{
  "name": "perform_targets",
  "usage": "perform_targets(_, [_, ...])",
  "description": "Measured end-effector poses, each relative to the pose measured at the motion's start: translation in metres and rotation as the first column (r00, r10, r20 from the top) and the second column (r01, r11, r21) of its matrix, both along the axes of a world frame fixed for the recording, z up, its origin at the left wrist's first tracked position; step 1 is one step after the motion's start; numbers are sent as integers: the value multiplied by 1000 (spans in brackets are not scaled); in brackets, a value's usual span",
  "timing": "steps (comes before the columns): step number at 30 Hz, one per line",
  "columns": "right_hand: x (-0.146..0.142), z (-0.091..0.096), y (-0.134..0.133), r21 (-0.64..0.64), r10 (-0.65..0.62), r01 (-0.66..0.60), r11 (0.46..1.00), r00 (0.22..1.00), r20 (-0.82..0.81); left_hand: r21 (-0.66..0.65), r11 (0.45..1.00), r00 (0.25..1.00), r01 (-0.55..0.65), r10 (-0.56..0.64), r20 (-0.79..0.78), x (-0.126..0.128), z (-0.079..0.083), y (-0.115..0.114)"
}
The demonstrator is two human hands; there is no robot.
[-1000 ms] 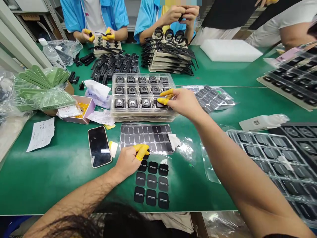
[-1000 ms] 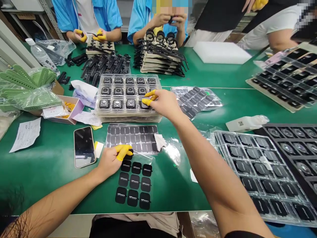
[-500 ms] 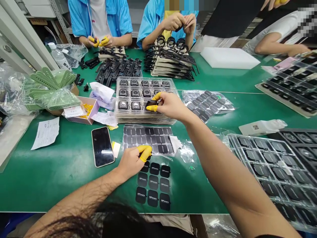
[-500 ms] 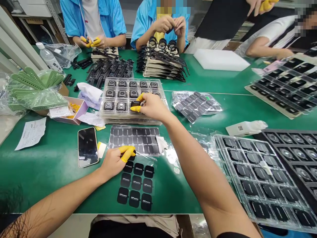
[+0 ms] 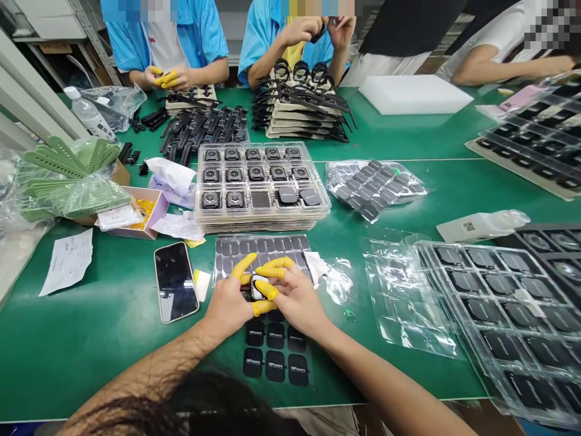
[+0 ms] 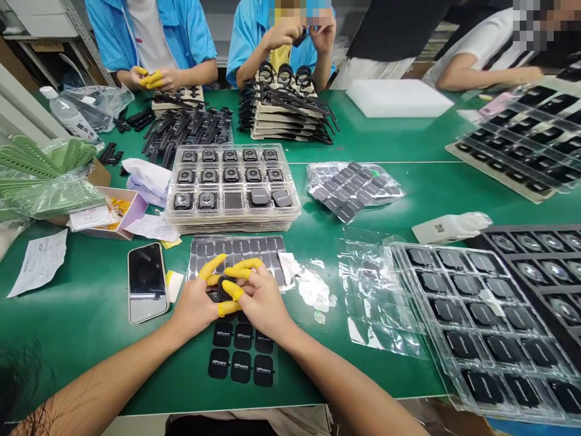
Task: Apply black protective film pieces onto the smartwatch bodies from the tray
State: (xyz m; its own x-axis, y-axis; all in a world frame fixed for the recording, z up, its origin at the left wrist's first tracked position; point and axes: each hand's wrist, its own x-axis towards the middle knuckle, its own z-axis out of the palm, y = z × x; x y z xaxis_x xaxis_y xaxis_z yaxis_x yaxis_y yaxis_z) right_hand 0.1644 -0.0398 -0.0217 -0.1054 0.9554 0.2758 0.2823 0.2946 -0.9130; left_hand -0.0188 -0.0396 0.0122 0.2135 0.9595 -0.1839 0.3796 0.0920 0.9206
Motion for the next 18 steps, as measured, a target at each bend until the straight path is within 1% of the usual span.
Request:
perform_targets(2, [3,1,1,-10,-17,18,1000,1000,16,-13,1000,1000,4,-4,31,-1,-1,0])
perform_targets(5, [8,2,1,-127,9,-21,992,996,-92,-2,1000,999,10,-10,50,-2,-5,0])
perform_targets(8, [5,6,-1,-228,17,-58,972,984,-177,30,1000,999,-7,5,49,-4,-9,1])
perform_targets(10, [1,14,-3,-226,21,-56,972,988,-156,64,998,999,-13,11,32,-5,-12,1])
perform_targets(12, [2,25,-5,-169,5,-21,985,995,-98,87,996,999,-20,18,27,-5,-14,1])
perform_targets(14, [16,37,-5,-150,-45,29,988,993,-107,94,995,999,-40,37,37,-6,-15,0])
perform_targets(16, [46,42,-6,-234,-140,93,968,972,-190,82,994,997,-66,62,49,-7,-16,-1])
perform_targets(17, [65,42,-6,-296,-201,133,946,957,-211,68,995,996,-76,72,54,-7,-16,-1])
perform_targets(18, [85,40,-6,-341,-266,196,919,948,-173,50,995,995,-82,79,59,-7,-16,-1])
